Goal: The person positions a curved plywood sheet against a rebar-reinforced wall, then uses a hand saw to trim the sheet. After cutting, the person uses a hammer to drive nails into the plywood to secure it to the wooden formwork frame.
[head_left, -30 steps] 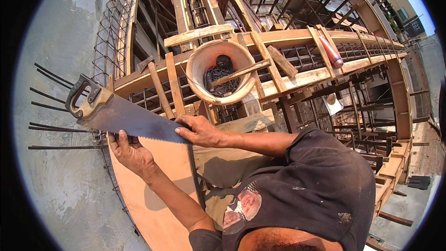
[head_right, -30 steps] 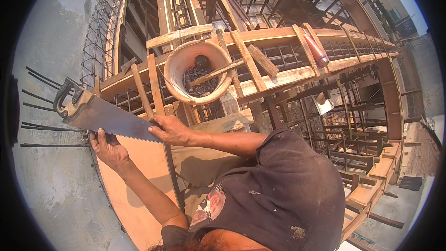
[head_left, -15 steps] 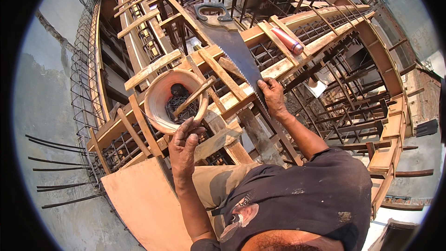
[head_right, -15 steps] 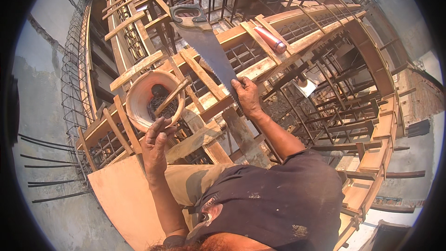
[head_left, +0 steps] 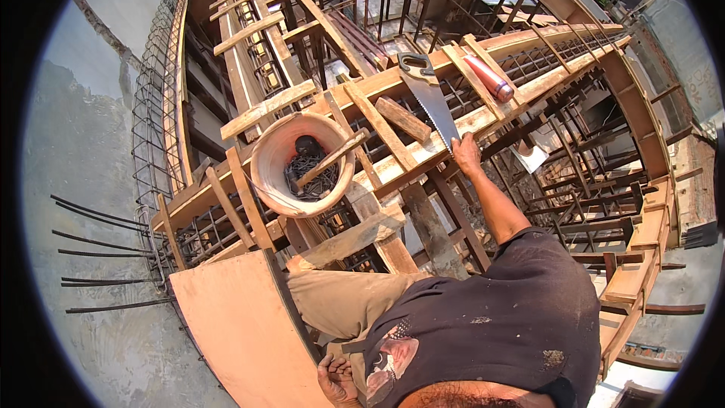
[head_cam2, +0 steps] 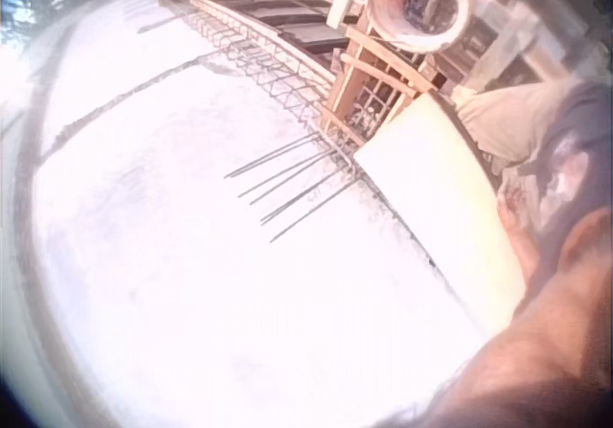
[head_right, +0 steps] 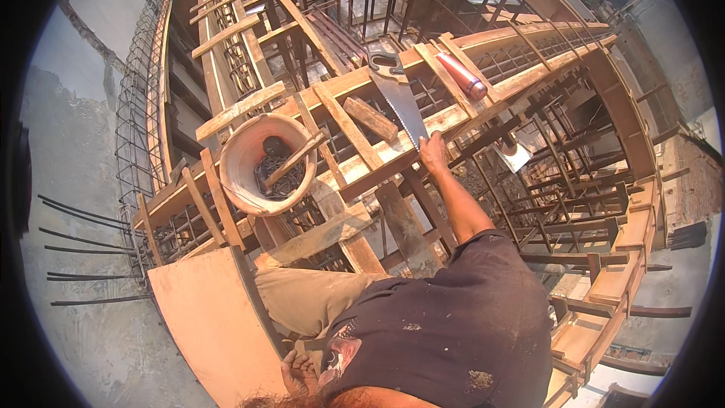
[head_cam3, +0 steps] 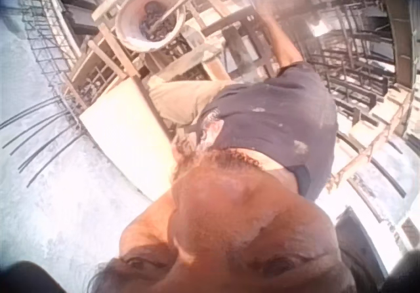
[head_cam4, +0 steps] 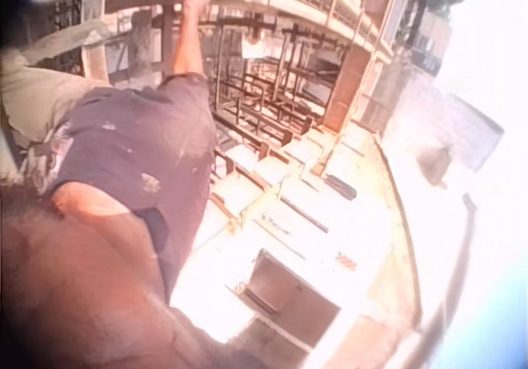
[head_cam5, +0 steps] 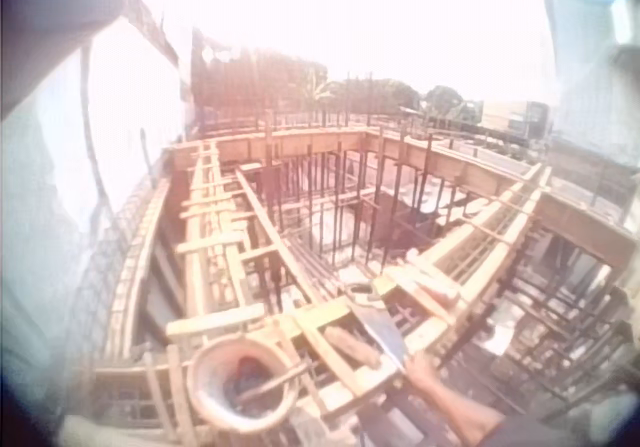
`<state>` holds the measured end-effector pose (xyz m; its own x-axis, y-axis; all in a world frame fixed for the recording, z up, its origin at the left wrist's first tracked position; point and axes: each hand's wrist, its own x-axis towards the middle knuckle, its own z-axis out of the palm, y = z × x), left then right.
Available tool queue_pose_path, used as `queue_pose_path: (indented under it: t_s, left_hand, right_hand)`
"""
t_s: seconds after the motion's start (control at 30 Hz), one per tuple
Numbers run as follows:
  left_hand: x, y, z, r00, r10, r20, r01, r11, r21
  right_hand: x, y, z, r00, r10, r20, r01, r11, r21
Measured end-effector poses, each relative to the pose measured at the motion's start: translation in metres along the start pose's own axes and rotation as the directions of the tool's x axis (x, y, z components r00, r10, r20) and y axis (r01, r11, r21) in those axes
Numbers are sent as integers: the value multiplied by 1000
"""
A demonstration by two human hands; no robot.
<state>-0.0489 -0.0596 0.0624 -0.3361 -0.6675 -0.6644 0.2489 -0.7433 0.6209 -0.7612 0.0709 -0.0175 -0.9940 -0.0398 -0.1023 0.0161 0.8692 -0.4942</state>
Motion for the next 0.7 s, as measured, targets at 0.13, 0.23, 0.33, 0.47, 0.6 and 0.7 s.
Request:
queue_pose_path:
  t_s: [0.13, 0.23, 0.33, 0.47, 0.6, 0.7]
  left_hand:
    - [-26, -30, -60, 992, -24, -124, -1, 980, -198]
    - [-68, -45, -64, 938, -61, -341, -47, 953, -301]
    - [-109, -64, -68, 808, -174, -563, -81, 913, -399]
    - [-126, -117, -86, 717, -218, -663, -172, 865, -471]
    - [-129, -155, -107, 555, -122, -823, -591, 638, -494]
    - [-106, -144, -102, 442, -124, -889, -826, 330, -457]
  right_hand:
    - [-7, -10, -26, 951, -248, -183, 205, 953, -225]
    - [-38, -66, -34, 766, -581, -276, 607, 795, 10]
    - [-131, -159, -37, 608, -776, -167, 781, 548, 298]
    - [-219, -225, 6, 327, -937, 125, 742, 336, 580]
    - [-306, -321, 49, 66, -931, 358, 764, 278, 583]
    - [-344, -385, 96, -50, -881, 471, 826, 228, 516]
